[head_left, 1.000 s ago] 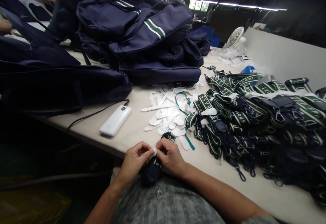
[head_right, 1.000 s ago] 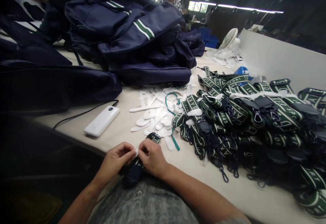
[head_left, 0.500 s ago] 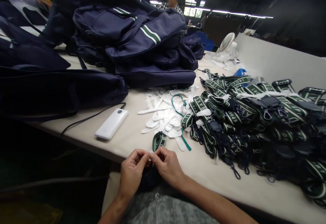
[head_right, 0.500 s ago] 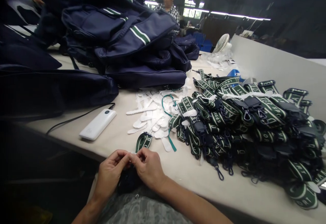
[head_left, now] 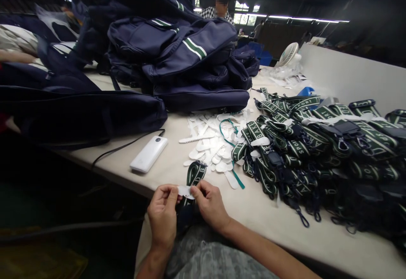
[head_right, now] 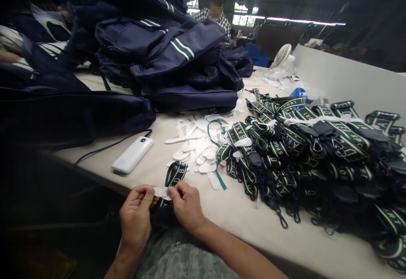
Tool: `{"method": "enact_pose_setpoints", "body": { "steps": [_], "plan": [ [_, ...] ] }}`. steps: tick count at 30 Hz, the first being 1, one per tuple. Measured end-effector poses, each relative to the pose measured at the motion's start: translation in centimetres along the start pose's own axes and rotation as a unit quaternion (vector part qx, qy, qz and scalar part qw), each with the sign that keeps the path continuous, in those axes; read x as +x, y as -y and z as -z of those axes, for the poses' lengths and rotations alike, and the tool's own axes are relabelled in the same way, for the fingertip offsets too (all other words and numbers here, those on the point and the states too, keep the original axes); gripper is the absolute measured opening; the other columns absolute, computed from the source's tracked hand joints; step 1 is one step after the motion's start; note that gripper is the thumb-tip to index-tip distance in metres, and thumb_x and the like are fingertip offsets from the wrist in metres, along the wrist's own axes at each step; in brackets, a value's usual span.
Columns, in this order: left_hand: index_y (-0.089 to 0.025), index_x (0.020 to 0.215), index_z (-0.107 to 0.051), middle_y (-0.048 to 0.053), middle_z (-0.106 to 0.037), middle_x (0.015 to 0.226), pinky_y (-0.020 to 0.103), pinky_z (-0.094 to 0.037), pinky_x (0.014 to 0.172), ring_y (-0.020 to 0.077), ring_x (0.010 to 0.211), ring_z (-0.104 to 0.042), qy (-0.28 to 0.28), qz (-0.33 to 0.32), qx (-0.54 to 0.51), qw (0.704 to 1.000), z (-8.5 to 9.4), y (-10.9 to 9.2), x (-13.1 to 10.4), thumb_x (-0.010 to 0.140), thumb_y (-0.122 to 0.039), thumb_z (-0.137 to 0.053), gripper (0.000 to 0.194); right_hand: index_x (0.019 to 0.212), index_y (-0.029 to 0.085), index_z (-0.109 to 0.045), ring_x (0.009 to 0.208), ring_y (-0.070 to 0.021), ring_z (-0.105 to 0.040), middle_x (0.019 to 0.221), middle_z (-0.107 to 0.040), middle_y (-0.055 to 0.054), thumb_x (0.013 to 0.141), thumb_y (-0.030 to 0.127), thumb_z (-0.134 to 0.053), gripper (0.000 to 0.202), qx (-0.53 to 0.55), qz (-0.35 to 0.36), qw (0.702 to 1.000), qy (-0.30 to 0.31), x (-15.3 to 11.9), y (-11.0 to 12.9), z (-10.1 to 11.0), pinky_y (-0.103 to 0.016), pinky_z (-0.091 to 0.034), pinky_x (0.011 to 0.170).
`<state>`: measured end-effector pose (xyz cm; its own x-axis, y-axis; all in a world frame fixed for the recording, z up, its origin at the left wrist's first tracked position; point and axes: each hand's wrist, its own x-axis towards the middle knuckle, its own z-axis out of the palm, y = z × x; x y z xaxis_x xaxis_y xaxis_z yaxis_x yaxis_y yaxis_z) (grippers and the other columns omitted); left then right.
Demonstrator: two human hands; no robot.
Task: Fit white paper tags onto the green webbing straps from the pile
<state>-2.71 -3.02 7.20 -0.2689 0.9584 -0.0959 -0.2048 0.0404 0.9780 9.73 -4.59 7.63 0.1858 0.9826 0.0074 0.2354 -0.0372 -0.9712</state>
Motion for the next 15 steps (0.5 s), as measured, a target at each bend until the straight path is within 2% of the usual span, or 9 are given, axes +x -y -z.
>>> {"method": "enact_pose_setpoints", "body": {
  "steps": [5,7,9,11,13,15],
  "plan": [
    [-0.015,0.072,-0.062,-0.003,-0.060,0.065,0.013,-0.043,0.054,0.0063,0.056,-0.048,0.041,0.119,-0.142,0.982,-0.4,-1.3,0.7,0.054,-0.038,-0.091,0.041,0.063,0.019,-0.047,0.057,-0.0110,-0.038,0.058,-0.042,0.005,0.088,0.039,-0.056,0.033,0.030,-0.001,1.000,0.010,0.1,0.3,0.3,-0.024,-0.030,0.055],
    [-0.015,0.070,-0.061,-0.004,-0.055,0.060,0.014,-0.041,0.052,0.0055,0.053,-0.044,0.064,0.183,-0.186,0.963,-0.5,-1.7,1.0,0.047,-0.035,-0.094,0.045,0.063,0.018,-0.046,0.058,-0.0108,-0.037,0.059,-0.041,0.005,0.087,0.041,-0.058,0.036,0.062,-0.003,0.998,0.017,0.3,0.1,0.0,-0.024,-0.029,0.055],
    [-0.016,0.070,-0.060,-0.006,-0.047,0.055,0.014,-0.039,0.050,0.0053,0.051,-0.040,0.090,0.224,-0.209,0.948,-0.4,-2.2,1.3,0.047,-0.035,-0.094,0.045,0.063,0.018,-0.046,0.058,-0.0104,-0.036,0.060,-0.040,0.005,0.085,0.047,-0.061,0.040,0.124,-0.012,0.992,0.031,0.8,-0.2,-0.5,-0.023,-0.029,0.055],
    [-0.017,0.069,-0.059,-0.006,-0.047,0.056,0.016,-0.039,0.051,0.0059,0.052,-0.039,0.124,0.198,-0.196,0.952,-0.4,-2.8,1.7,0.053,-0.037,-0.092,0.041,0.063,0.018,-0.045,0.055,-0.0093,-0.033,0.057,-0.040,0.006,0.081,0.055,-0.066,0.046,0.195,-0.029,0.979,0.048,1.6,-0.4,-0.9,-0.023,-0.028,0.053],
    [-0.017,0.067,-0.058,-0.004,-0.049,0.061,0.016,-0.037,0.052,0.0064,0.053,-0.040,0.158,0.127,-0.166,0.965,-0.5,-3.6,2.1,0.060,-0.041,-0.088,0.039,0.064,0.018,-0.046,0.051,-0.0080,-0.032,0.054,-0.041,0.007,0.073,0.060,-0.073,0.050,0.258,-0.044,0.963,0.059,2.6,-0.2,-1.1,-0.022,-0.027,0.051],
    [-0.017,0.064,-0.056,-0.003,-0.049,0.062,0.017,-0.036,0.052,0.0067,0.054,-0.040,0.179,0.079,-0.160,0.968,-0.9,-4.4,2.3,0.063,-0.044,-0.085,0.040,0.073,0.018,-0.052,0.054,-0.0093,-0.042,0.060,-0.051,0.004,0.065,0.062,-0.079,0.052,0.331,-0.043,0.940,0.076,3.3,0.7,-1.0,-0.022,-0.033,0.054]
  ]
}}
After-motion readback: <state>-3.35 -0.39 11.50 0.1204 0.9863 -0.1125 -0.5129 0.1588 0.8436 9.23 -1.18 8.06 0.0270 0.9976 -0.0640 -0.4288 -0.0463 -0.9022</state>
